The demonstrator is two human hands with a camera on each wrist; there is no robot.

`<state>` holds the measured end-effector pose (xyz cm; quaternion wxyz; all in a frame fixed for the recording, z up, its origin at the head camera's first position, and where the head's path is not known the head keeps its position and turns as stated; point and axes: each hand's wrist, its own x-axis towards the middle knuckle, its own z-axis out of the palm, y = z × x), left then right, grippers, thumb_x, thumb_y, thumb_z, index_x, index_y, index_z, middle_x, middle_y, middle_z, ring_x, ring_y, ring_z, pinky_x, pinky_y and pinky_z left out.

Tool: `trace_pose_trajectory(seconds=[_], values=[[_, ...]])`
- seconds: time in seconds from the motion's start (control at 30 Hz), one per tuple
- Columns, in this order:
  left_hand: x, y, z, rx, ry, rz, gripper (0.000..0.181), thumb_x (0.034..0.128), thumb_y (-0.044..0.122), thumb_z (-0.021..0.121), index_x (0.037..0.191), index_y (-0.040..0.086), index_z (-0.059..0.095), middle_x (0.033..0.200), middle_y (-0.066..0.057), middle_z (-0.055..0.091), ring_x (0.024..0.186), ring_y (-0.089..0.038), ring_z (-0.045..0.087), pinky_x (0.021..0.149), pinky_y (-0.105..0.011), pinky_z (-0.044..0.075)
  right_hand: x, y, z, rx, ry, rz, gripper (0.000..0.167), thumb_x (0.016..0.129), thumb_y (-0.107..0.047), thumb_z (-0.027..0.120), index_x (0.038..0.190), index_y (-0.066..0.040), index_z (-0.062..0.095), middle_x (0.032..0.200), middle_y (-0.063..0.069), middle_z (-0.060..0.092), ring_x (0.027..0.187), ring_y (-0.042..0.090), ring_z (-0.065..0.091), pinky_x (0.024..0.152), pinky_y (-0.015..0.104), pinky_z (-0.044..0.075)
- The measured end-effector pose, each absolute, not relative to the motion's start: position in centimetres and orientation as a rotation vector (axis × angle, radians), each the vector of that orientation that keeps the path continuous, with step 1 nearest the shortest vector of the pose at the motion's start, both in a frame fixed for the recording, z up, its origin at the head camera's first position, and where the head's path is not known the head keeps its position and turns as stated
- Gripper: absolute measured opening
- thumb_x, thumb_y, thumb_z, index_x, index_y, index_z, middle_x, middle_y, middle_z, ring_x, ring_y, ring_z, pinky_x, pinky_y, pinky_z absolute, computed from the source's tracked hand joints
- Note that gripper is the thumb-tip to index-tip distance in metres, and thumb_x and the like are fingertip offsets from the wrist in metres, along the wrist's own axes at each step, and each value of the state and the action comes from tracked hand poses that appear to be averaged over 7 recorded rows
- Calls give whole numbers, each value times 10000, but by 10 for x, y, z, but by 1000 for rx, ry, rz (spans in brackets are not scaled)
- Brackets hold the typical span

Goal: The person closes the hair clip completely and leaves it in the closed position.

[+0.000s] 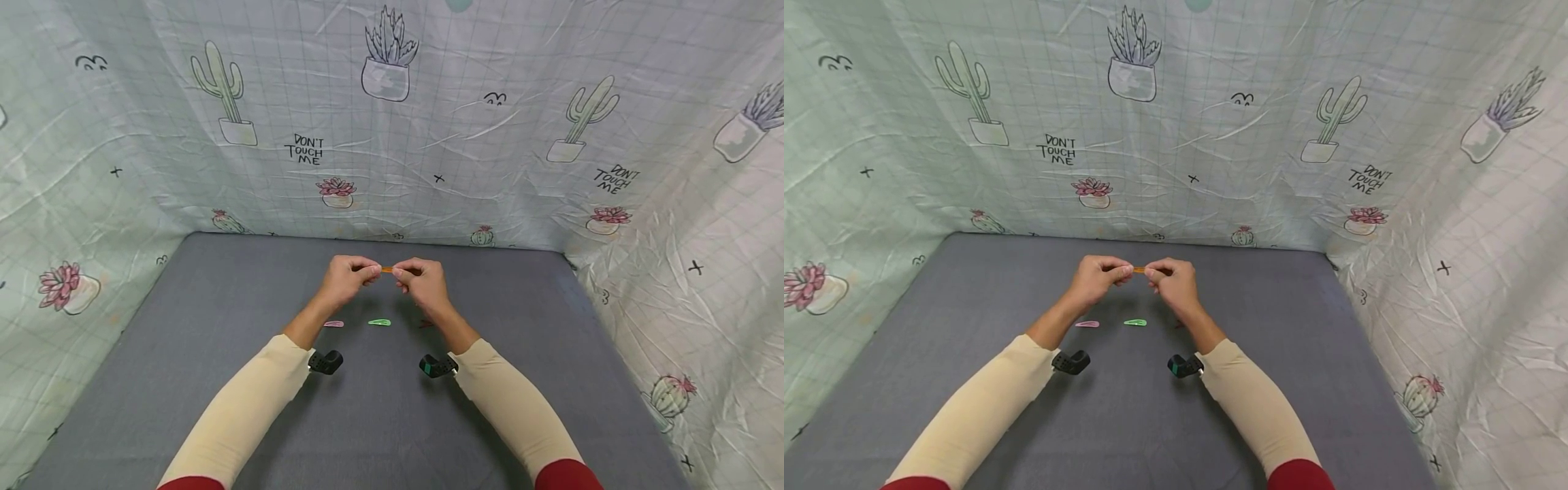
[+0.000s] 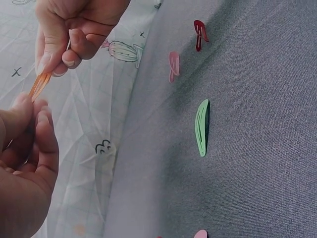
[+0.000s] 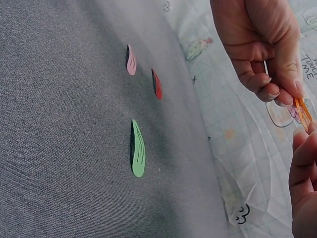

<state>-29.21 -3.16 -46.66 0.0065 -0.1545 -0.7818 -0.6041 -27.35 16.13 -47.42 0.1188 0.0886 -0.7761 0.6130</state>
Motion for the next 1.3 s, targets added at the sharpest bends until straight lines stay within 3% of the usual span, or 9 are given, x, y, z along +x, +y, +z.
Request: trace_pose_trajectory(seconds=[0.1, 0.23, 0.4, 0.6, 0.73, 0.93, 1.13, 1.3], values=[[-291, -31, -465, -481, -2448, -1887, 220, 1000, 110, 702, 1056, -91, 771, 894, -143, 773, 763, -138, 666, 810, -420, 597, -273, 161, -473, 254, -2271, 1792, 103, 948, -61, 756, 967, 34, 792, 719, 35, 691, 718, 479, 647, 600, 379, 567], [-290, -30, -465, -479, -2463, -1857, 224, 1007, 126, 694, 1047, -81, 771, 913, -172, 778, 777, -164, 681, 836, -483, 595, -273, 161, -473, 240, -2279, 1795, 102, 948, -58, 754, 968, 35, 791, 743, 90, 701, 686, 418, 656, 589, 311, 549], [-289, -28, -467, -477, -2463, -1844, 205, 1010, 124, 688, 1019, -62, 775, 942, -227, 774, 839, -283, 714, 781, -368, 594, -274, 162, -473, 231, -2289, 1798, 101, 950, -50, 750, 964, 42, 788, 791, 189, 705, 669, 382, 663, 583, 288, 535], [-290, -27, -469, -481, -2461, -1829, 210, 1017, 126, 677, 1012, -62, 769, 957, -258, 761, 883, -369, 718, 729, -263, 554, -275, 162, -472, 226, -2307, 1808, 109, 953, -46, 744, 967, 55, 783, 752, 113, 686, 618, 239, 652, 578, 264, 522], [-291, -26, -471, -471, -2467, -1811, 219, 1024, 134, 668, 1003, -63, 762, 932, -235, 758, 856, -322, 716, 715, -244, 542, -274, 161, -472, 229, -2313, 1813, 110, 952, -47, 745, 970, 55, 782, 740, 76, 680, 607, 189, 636, 567, 230, 511], [-290, -25, -470, -447, -2482, -1783, 213, 1023, 129, 669, 1012, -61, 766, 923, -213, 762, 837, -249, 714, 724, -245, 547, -274, 161, -472, 226, -2319, 1821, 105, 948, -42, 747, 973, 54, 782, 790, 173, 697, 586, 123, 608, 568, 224, 513], [-289, -25, -471, -433, -2519, -1731, 189, 1024, 122, 664, 1000, -32, 771, 899, -169, 762, 829, -202, 700, 743, -265, 550, -275, 161, -473, 236, -2335, 1836, 116, 948, -41, 746, 976, 67, 778, 875, 307, 697, 597, 177, 621, 574, 220, 515], [-288, -24, -470, -465, -2534, -1714, 186, 1032, 115, 648, 995, -27, 763, 888, -152, 750, 828, -197, 685, 750, -277, 545, -275, 163, -474, 235, -2344, 1825, 102, 947, -41, 748, 971, 52, 785, 827, 225, 708, 698, 449, 650, 569, 254, 519]])
